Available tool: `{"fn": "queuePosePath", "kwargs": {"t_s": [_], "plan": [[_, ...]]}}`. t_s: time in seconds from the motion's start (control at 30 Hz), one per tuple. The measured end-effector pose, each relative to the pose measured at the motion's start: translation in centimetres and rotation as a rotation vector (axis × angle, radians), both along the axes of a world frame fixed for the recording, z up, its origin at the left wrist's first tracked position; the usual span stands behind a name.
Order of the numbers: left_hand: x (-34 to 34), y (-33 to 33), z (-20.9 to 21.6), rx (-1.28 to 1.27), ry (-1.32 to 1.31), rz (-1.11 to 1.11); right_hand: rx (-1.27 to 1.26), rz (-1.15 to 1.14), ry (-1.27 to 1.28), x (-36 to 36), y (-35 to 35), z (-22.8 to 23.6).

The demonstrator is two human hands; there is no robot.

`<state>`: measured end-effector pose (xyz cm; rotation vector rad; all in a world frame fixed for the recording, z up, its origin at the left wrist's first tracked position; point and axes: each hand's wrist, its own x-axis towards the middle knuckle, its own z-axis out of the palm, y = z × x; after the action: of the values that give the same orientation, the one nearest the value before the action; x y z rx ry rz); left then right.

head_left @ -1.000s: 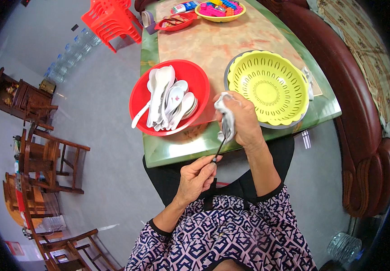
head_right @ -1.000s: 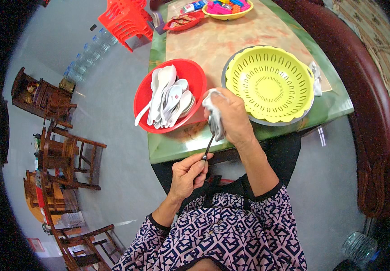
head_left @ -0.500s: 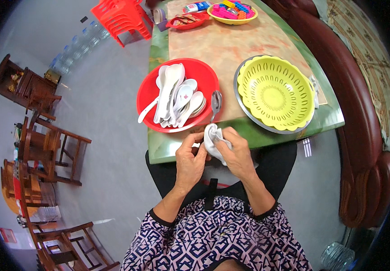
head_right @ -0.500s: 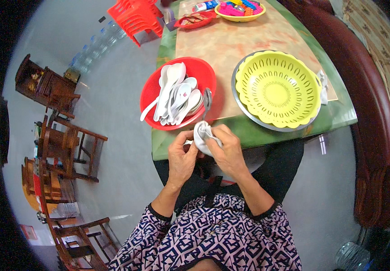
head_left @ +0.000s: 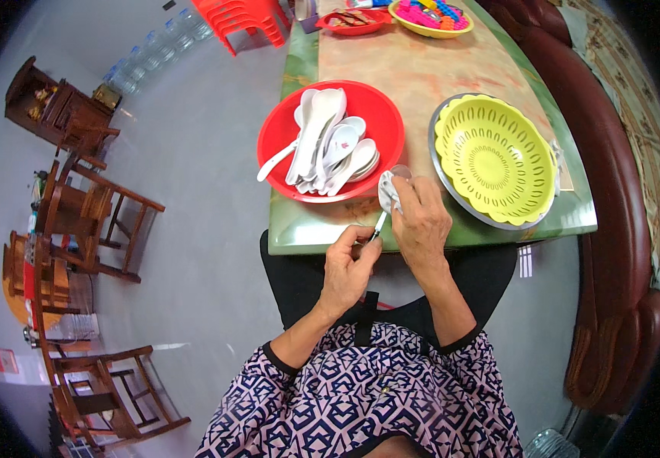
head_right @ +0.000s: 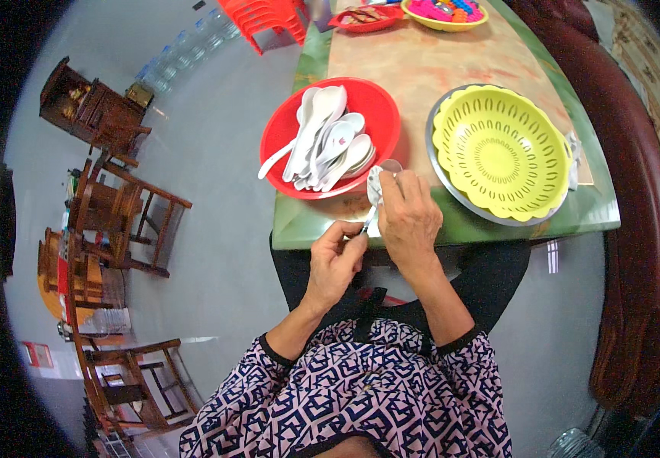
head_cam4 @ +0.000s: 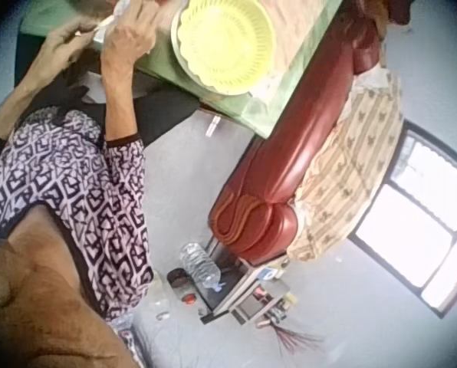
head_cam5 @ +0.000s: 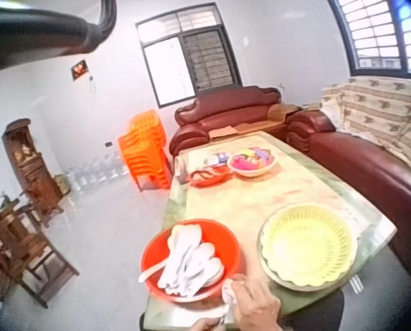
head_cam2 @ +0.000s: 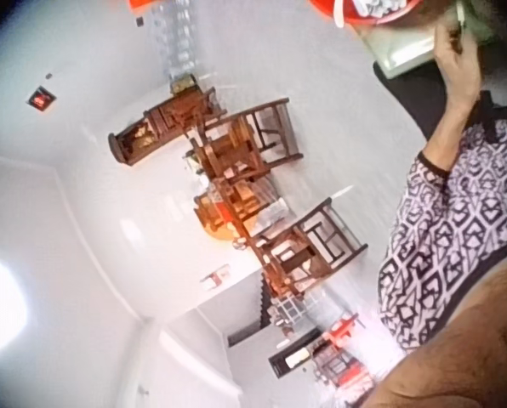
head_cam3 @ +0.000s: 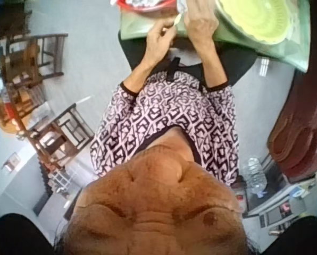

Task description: The person sits on the floor and wipes white plastic spoons and a metal spoon with a white cloth, placing them into a red bowl. They then wipe the table surface and a nearby cabinet, and finally wipe a blue and orange box.

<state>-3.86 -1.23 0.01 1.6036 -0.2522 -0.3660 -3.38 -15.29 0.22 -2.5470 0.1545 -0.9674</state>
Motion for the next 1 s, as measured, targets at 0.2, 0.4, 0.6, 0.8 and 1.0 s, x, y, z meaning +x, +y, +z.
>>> {"fn": "queuePosePath", "kwargs": {"t_s": [0.2,0.4,0.6,0.8,1.0], "plan": [[0.7,0.4,-0.2,-0.210,0.202,0.085,0.238,0.172,-0.049,-1.1,2.8,-0.4],[1.7,-0.2,-0.8,-0.248,0.172,0.140,0.351,0.220,-0.061,-2.9,4.0,-0.8],[2.7,-0.7,-0.5,-0.456,0.304,0.088,0.404,0.446,0.060,-5.4,4.5,0.1],[2.7,-2.1,1.4,-0.616,0.412,0.157,0.655,0.266,-0.045,-3.7,2.3,1.8],[3.3,-2.5,1.1,-0.869,0.411,0.147,0.542,0.284,-0.090,-4.3,4.3,0.3]]}}
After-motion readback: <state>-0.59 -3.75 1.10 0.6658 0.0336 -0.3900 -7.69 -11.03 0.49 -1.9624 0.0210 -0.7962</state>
